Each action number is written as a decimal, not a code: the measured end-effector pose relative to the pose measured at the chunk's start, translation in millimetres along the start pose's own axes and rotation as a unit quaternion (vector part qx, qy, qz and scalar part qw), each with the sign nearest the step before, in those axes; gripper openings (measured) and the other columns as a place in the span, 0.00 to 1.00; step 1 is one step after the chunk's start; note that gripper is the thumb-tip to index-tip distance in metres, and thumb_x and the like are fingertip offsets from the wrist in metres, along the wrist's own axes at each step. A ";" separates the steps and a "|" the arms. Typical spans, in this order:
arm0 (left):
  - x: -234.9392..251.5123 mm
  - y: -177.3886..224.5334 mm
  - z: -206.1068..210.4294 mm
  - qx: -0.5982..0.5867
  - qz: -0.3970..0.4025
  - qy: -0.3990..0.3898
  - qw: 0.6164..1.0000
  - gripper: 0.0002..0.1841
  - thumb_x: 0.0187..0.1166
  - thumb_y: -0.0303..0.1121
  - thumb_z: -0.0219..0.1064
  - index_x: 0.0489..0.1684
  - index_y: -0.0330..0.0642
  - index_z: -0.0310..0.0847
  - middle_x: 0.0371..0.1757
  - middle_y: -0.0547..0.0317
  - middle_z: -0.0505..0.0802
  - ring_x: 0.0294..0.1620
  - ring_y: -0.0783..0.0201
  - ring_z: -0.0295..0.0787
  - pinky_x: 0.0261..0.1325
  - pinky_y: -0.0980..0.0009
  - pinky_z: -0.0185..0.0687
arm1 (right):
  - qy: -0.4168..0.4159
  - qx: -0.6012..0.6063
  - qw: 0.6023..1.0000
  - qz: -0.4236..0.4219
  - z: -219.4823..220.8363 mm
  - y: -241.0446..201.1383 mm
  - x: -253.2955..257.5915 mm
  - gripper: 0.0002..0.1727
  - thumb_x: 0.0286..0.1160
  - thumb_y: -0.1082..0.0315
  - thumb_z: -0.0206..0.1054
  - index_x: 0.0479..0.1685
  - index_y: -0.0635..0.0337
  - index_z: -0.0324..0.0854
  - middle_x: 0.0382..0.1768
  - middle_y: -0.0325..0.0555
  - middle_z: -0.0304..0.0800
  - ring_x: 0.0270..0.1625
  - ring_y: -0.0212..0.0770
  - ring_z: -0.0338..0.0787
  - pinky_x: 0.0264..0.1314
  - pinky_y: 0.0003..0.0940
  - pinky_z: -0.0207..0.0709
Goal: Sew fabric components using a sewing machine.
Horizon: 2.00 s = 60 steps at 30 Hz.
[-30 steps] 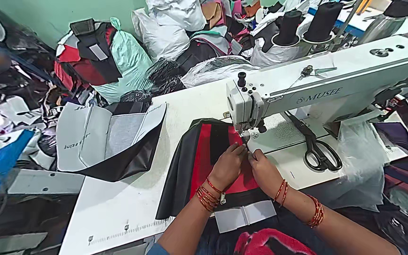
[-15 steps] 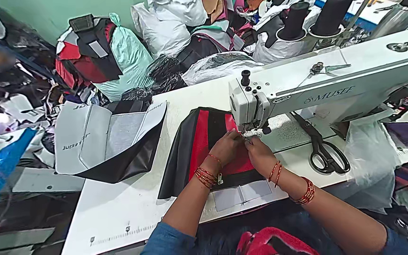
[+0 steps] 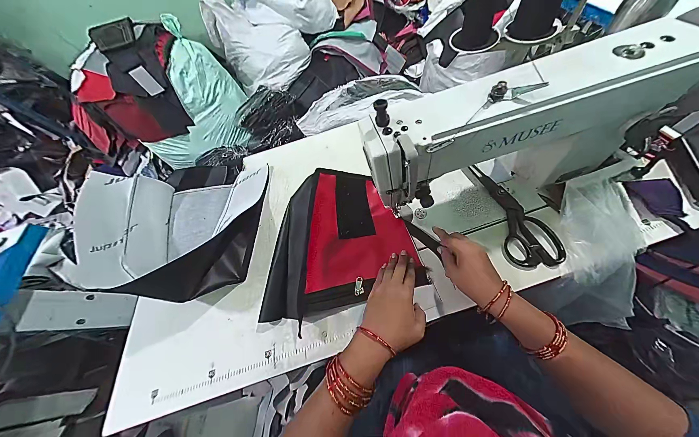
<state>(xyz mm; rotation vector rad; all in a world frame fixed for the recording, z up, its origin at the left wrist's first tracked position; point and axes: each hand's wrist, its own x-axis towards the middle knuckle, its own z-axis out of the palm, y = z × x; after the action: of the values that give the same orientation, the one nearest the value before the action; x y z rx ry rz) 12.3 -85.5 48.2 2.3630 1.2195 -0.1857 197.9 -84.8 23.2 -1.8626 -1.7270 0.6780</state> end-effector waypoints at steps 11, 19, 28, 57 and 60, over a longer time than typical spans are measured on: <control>1.5 9.7 -14.3 0.048 -0.036 -0.117 0.991 0.49 0.75 0.39 0.63 0.95 0.31 0.35 0.98 0.42 0.41 0.98 0.45 0.31 0.95 0.46 0.30 | 0.149 -0.077 0.958 -0.231 -2.4 31.7 -78.8 0.14 0.79 0.68 0.61 0.44 0.60 0.94 0.39 0.53 0.92 0.42 0.54 0.90 0.43 0.44 0.86; 1.3 -12.4 5.4 0.082 0.063 0.056 0.993 0.32 0.71 0.19 0.65 0.82 0.25 0.69 0.85 0.34 0.74 0.88 0.40 0.68 0.85 0.50 0.67 | 0.121 -0.095 0.930 -0.334 43.1 23.1 -87.8 0.13 0.75 0.73 0.61 0.46 0.58 0.93 0.48 0.51 0.94 0.52 0.54 0.93 0.52 0.47 0.86; 17.0 -19.7 23.6 0.164 0.167 0.256 0.938 0.13 0.70 0.23 0.66 0.48 0.25 0.91 0.45 0.40 0.94 0.47 0.42 0.94 0.45 0.52 0.90 | 0.160 -0.098 0.909 -0.372 54.2 25.5 -88.0 0.12 0.71 0.73 0.61 0.32 0.59 0.91 0.46 0.48 0.95 0.49 0.49 0.93 0.49 0.42 0.84; 41.3 53.0 -9.6 -0.043 -0.144 0.043 0.988 0.20 0.79 0.24 0.65 0.68 0.22 0.79 0.81 0.30 0.75 0.84 0.37 0.68 0.82 0.46 0.69 | -0.056 0.013 0.990 -0.129 8.5 15.4 32.4 0.26 0.84 0.67 0.62 0.74 0.78 0.73 0.60 0.81 0.83 0.59 0.77 0.86 0.64 0.71 0.74; 45.1 48.8 -10.8 -0.030 -0.129 0.045 0.990 0.18 0.83 0.20 0.59 0.69 0.22 0.78 0.79 0.29 0.77 0.83 0.36 0.71 0.79 0.46 0.72 | -0.056 0.025 0.993 -0.102 14.6 10.8 47.2 0.26 0.83 0.70 0.63 0.76 0.78 0.71 0.59 0.79 0.84 0.60 0.75 0.86 0.63 0.70 0.75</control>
<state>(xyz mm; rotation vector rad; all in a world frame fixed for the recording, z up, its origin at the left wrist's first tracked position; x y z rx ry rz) 77.1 -71.4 59.9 2.1785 1.5501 -0.1259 199.4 -38.0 4.1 -1.6140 -1.9206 0.7493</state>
